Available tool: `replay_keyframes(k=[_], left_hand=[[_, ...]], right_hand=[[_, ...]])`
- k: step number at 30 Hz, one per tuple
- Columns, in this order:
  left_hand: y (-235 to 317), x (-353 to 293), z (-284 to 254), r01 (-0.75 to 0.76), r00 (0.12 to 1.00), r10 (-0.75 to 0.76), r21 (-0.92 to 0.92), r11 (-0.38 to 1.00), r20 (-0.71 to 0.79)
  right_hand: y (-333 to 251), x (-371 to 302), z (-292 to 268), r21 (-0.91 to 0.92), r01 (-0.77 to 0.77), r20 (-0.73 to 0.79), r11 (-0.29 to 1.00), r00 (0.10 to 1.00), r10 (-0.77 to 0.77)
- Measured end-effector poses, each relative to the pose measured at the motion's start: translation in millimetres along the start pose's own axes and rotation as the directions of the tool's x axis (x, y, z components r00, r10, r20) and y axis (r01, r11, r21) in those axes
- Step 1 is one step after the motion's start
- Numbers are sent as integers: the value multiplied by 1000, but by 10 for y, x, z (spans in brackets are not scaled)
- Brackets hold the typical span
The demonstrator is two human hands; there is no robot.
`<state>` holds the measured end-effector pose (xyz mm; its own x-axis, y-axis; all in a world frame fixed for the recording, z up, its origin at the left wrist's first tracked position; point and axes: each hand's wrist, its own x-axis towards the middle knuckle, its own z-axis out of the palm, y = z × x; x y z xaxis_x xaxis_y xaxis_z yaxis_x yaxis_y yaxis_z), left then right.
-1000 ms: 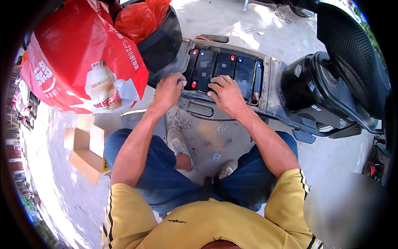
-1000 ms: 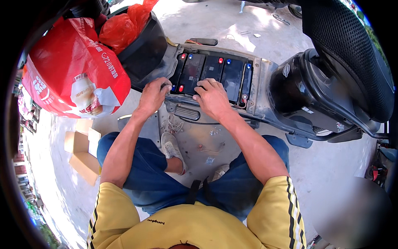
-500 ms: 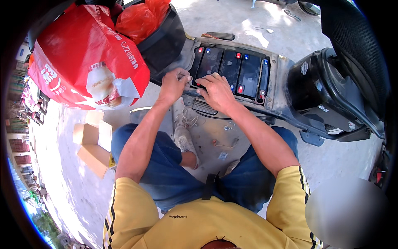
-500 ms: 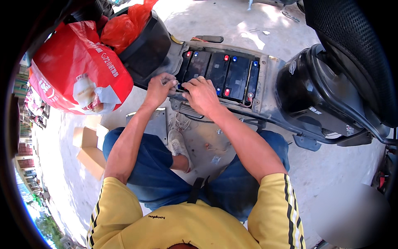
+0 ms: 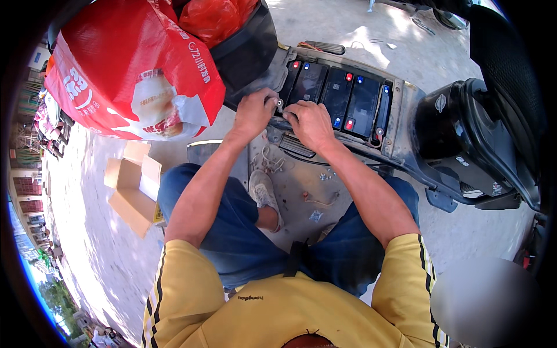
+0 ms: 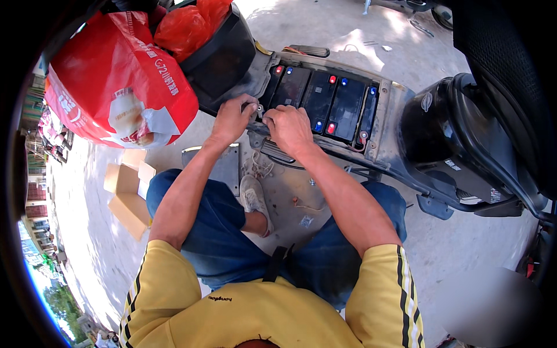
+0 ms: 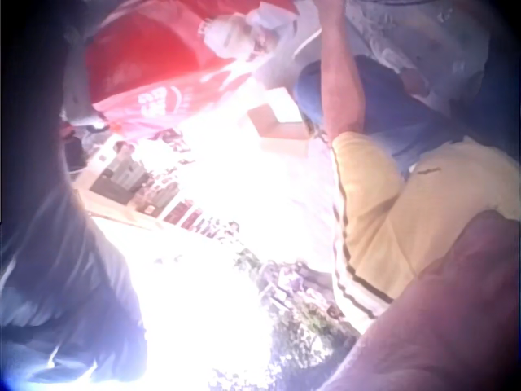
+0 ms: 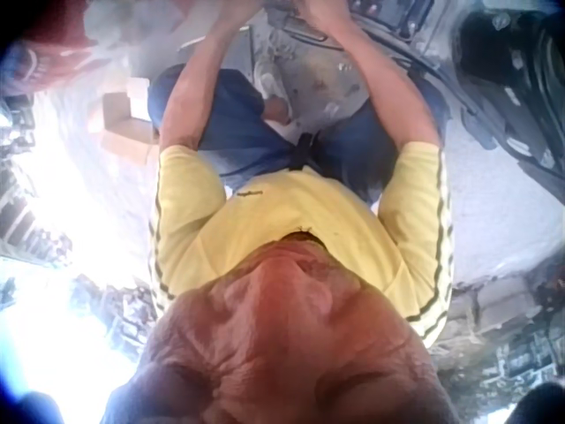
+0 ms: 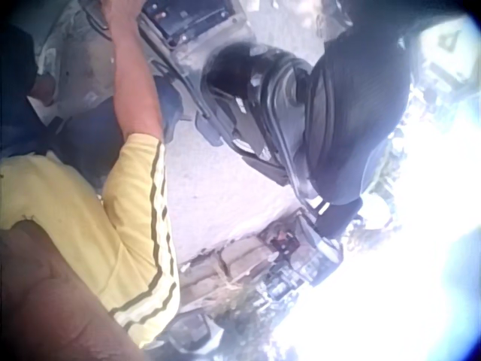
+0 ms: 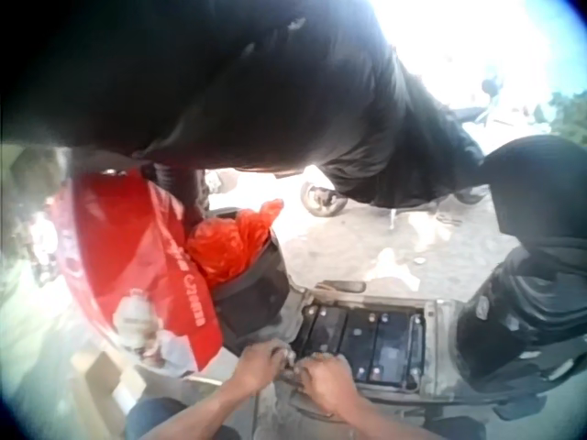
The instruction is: The person unpacks new batteries from a box and installs them into the battery compartment of an electric scooter. They connect the inter-battery wires and secure the terminals using a power drill. The person works while squatting on the ground next to the scooter.
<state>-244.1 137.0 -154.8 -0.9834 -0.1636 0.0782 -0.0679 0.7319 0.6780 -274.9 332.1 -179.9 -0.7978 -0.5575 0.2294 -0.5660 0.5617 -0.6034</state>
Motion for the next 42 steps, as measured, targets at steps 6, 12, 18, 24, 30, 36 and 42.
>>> replay_keyframes(k=[6, 12, 18, 24, 30, 36, 42], left_hand=[[-27, -11, -35, -97, 994, 99, 37, 995, -53], [14, -118, 9, -147, 985, 124, 206, 967, 119], [-72, -190, 16, -280, 959, 251, 341, 897, 128], [350, -517, -256, -231, 965, 178, 303, 924, 194], [75, -1207, 257, -112, 542, 5, 66, 991, 840], [-684, -1442, 1929, -192, 685, 15, 161, 968, 728], [-791, -1456, 2948, 43, 861, -104, 133, 990, 498]], right_hand=[[21, 63, 8, 28, 17, -48, 999, 999, -15], [39, 66, 43, -62, 60, -28, 996, 998, -62], [3, 61, 44, -44, 51, 29, 998, 998, -50], [41, 89, -17, -37, -25, 46, 999, 999, 26], [69, 74, 77, 92, 15, -19, 996, 1000, -13], [58, 103, 51, 129, -136, 48, 982, 990, 131], [-54, 116, -28, 167, -158, 82, 973, 986, 146]])
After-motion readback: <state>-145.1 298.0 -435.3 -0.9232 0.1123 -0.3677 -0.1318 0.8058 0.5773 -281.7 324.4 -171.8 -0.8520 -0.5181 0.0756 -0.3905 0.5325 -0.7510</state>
